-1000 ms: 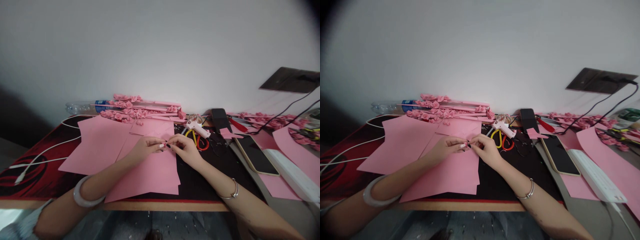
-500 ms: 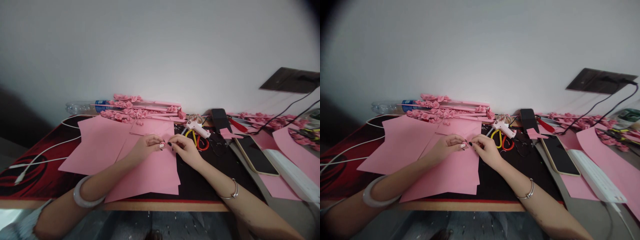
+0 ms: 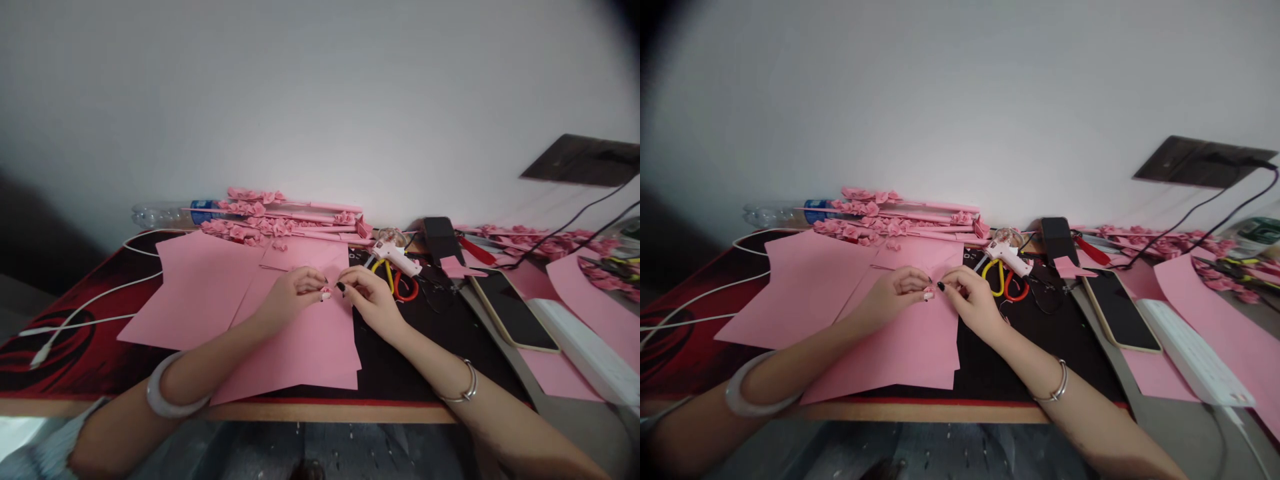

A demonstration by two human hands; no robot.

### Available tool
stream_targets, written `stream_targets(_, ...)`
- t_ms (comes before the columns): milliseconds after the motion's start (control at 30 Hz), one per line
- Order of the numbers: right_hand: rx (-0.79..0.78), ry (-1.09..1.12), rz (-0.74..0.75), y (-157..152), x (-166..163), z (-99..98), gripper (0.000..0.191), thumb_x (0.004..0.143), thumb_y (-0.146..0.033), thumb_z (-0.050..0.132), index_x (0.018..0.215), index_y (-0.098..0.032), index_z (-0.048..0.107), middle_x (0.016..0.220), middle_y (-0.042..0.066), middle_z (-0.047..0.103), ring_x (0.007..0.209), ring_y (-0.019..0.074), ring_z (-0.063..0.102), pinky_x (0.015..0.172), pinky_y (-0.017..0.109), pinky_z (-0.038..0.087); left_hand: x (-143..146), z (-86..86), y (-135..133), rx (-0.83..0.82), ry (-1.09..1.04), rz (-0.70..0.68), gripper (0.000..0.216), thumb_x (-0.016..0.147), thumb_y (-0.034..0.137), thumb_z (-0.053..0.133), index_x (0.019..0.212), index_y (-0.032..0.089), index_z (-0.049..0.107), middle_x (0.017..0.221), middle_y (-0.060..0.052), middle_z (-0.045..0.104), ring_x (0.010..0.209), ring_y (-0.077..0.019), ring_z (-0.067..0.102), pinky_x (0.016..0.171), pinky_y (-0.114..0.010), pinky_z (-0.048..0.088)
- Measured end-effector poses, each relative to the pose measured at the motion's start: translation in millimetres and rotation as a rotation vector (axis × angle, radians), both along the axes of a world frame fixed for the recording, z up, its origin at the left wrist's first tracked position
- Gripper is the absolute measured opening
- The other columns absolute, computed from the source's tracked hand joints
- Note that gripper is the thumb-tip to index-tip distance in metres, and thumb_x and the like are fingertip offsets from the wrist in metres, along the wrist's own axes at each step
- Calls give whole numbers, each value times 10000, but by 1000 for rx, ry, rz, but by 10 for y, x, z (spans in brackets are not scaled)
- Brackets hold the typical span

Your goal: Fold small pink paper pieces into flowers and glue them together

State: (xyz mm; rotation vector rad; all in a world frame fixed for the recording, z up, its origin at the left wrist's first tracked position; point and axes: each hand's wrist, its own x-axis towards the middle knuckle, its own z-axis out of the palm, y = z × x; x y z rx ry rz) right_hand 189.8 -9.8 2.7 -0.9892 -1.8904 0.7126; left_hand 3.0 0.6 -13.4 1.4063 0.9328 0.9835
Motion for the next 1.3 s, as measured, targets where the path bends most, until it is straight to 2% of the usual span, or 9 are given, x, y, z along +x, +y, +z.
stream_targets(133,-30,8,9,-35,-36,-10,38,793,-172,586,803,-199,611,912,61,581,765,156,553,545,241,430,7,-7,-18,53,25,-20,182,670,212,695,799,155,580,821,-33,667,823,-170,640,813,-329,500)
stream_targets(267,-49,10,11,-56,-63,-24,22,773,-193,617,755,-197,604,893,54,584,701,137,537,530,236,420,8,-2,-46,87,82,-12,141,675,181,675,785,162,590,810,-30,668,798,-168,641,776,-312,504)
stream_targets(567,-78,56,-2,-28,-83,-57,140,762,-132,610,643,-179,551,821,34,554,777,153,548,648,274,428,20,-2,-65,39,68,-60,129,676,177,679,751,161,575,773,-16,670,787,-160,649,780,-313,509)
stream_targets(833,-261,117,-2,34,-77,-129,167,742,-226,644,622,-164,545,725,9,528,680,132,503,626,267,392,29,10,-71,40,92,-51,119,678,172,677,757,149,591,793,-33,683,794,-167,651,786,-326,511)
stream_targets(967,-330,132,1,40,-79,-129,245,719,-329,669,606,-156,535,681,-4,507,602,106,453,551,238,352,31,-1,-63,55,109,-51,123,672,164,679,750,142,588,777,-25,677,779,-162,650,772,-317,512)
stream_targets(1133,-565,160,56,26,-76,-90,304,706,-413,656,636,-157,509,578,-41,439,463,65,349,434,207,258,29,-11,-63,44,104,-76,130,680,158,675,770,145,583,780,-22,675,783,-159,654,769,-305,515)
stream_targets(1300,-616,176,54,44,-60,-97,301,687,-406,671,638,-152,516,554,-46,426,461,61,341,430,202,245,30,-1,-62,25,43,-78,212,664,129,688,786,164,519,785,-11,681,791,-155,666,782,-317,520)
